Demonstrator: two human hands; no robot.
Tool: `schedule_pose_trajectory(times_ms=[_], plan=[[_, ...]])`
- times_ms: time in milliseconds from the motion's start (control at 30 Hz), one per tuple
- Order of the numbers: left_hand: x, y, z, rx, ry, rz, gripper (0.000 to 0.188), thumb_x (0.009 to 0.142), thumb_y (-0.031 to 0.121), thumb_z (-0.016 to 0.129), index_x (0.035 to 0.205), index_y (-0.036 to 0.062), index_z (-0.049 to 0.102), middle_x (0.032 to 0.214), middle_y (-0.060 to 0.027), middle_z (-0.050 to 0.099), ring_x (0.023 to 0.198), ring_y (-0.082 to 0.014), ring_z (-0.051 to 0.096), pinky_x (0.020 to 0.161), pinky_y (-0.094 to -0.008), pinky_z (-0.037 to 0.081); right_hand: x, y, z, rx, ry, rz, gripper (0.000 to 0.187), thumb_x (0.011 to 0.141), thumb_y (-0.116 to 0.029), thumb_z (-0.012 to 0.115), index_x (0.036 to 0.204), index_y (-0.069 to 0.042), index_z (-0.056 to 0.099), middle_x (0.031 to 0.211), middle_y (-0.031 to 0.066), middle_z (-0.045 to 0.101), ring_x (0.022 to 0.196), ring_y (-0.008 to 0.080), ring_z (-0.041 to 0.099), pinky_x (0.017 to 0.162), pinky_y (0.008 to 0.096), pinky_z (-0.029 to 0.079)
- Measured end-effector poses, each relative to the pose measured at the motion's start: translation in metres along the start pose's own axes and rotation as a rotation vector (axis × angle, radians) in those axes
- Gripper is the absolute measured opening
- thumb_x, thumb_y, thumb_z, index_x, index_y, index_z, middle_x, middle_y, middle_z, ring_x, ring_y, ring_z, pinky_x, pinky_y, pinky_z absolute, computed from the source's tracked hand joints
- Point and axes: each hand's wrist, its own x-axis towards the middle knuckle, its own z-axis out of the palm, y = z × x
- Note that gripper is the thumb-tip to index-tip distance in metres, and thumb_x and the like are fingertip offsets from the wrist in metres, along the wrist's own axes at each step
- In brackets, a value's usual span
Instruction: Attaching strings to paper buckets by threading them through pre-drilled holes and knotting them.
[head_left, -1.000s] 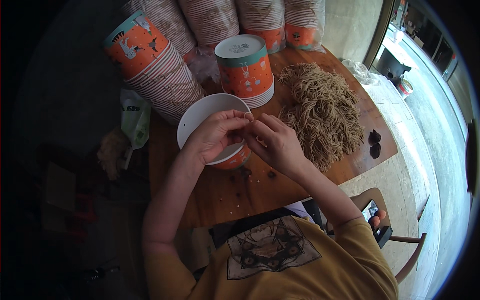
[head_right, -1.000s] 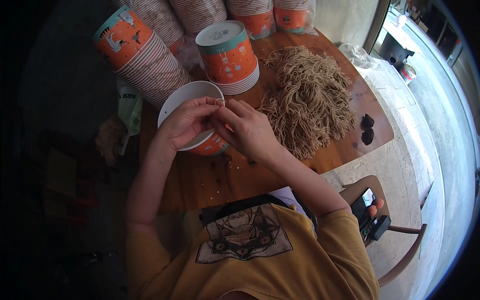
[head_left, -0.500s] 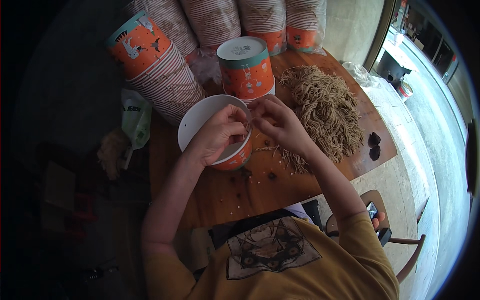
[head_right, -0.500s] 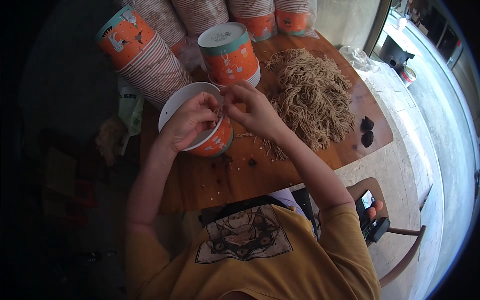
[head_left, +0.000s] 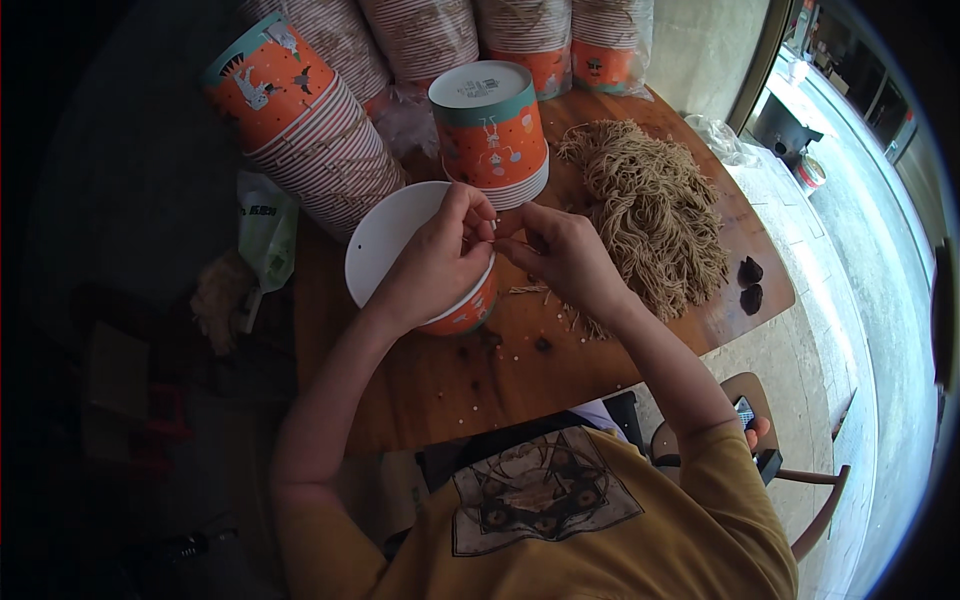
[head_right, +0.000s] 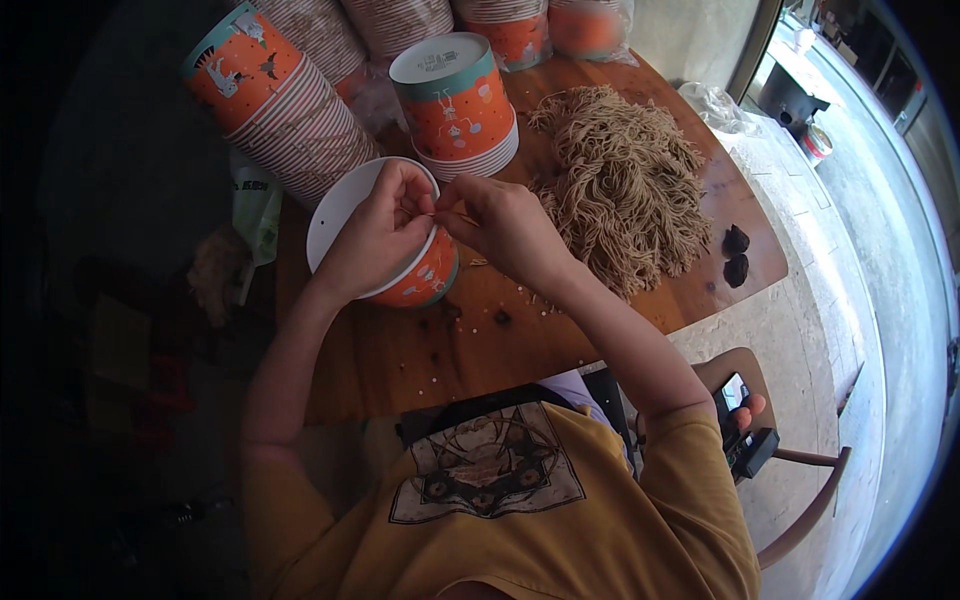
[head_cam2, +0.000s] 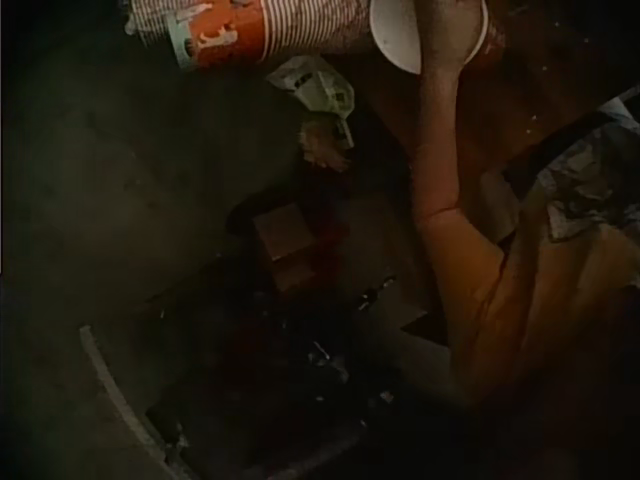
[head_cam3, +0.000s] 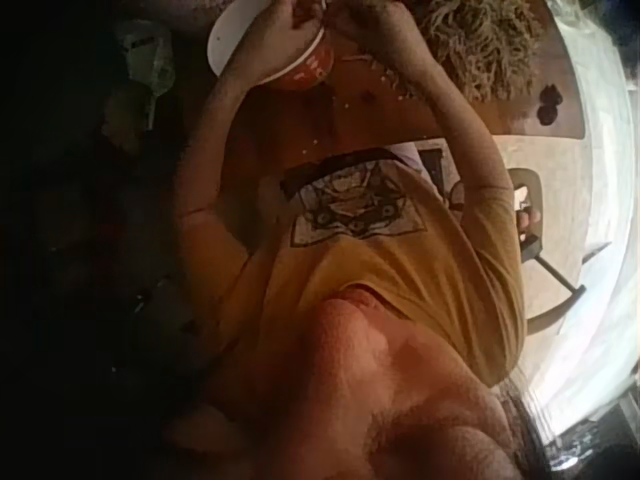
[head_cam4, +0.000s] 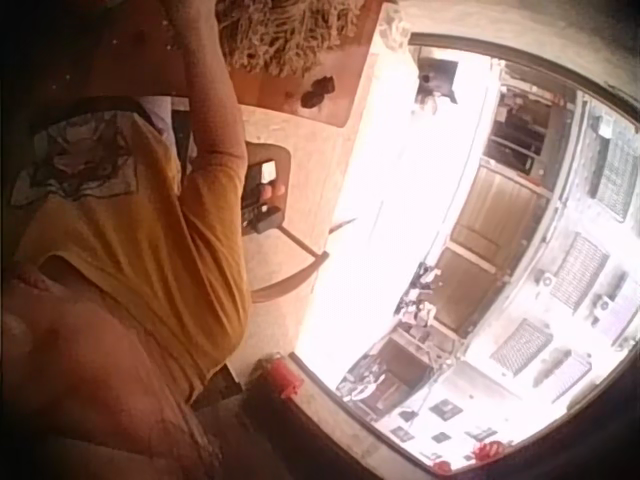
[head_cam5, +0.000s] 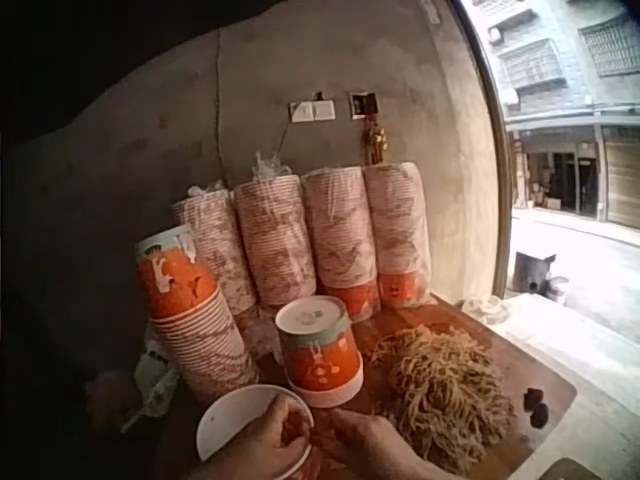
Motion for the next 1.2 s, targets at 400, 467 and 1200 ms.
schedule_pose_trajectory(times_ms=[400,467,1200], plan=[[-0.017,0.007,-0.007,0.301,0.172,0.113,0.019,0.084,-0.002,0.052,0.103,0.0019,0.050,0.089,-0.0074,0.052,0.081,-0.0173,0.057,0.071,-0.0294,0.047,0.001,-0.002,0.007,0.023,-0.001,0.025,0.013,0.079,-0.011,0.063,0.083,-0.002,0.055,0.055,0.0011,0.041,0.052,0.0054,0.036,0.049,0.0247,0.035],[-0.018,0.009,-0.005,0.224,0.122,0.020,0.019,0.084,0.000,0.054,0.102,0.0018,0.051,0.086,-0.0091,0.054,0.080,-0.0202,0.059,0.070,-0.0313,0.048,0.001,-0.002,0.006,0.008,-0.010,0.053,0.013,0.079,-0.011,0.063,0.083,-0.002,0.055,0.055,0.0007,0.041,0.053,0.0052,0.037,0.049,0.0249,0.036],[-0.005,0.004,0.004,-0.107,0.132,-0.035,0.013,0.084,-0.002,0.055,0.094,0.0028,0.048,0.086,-0.0037,0.054,0.079,-0.0100,0.056,0.072,-0.0264,0.047,-0.001,0.006,0.008,0.152,-0.026,0.120,0.017,0.083,-0.016,0.062,0.088,-0.001,0.055,0.065,0.0065,0.057,0.058,0.0112,0.054,0.058,0.0286,0.046]])
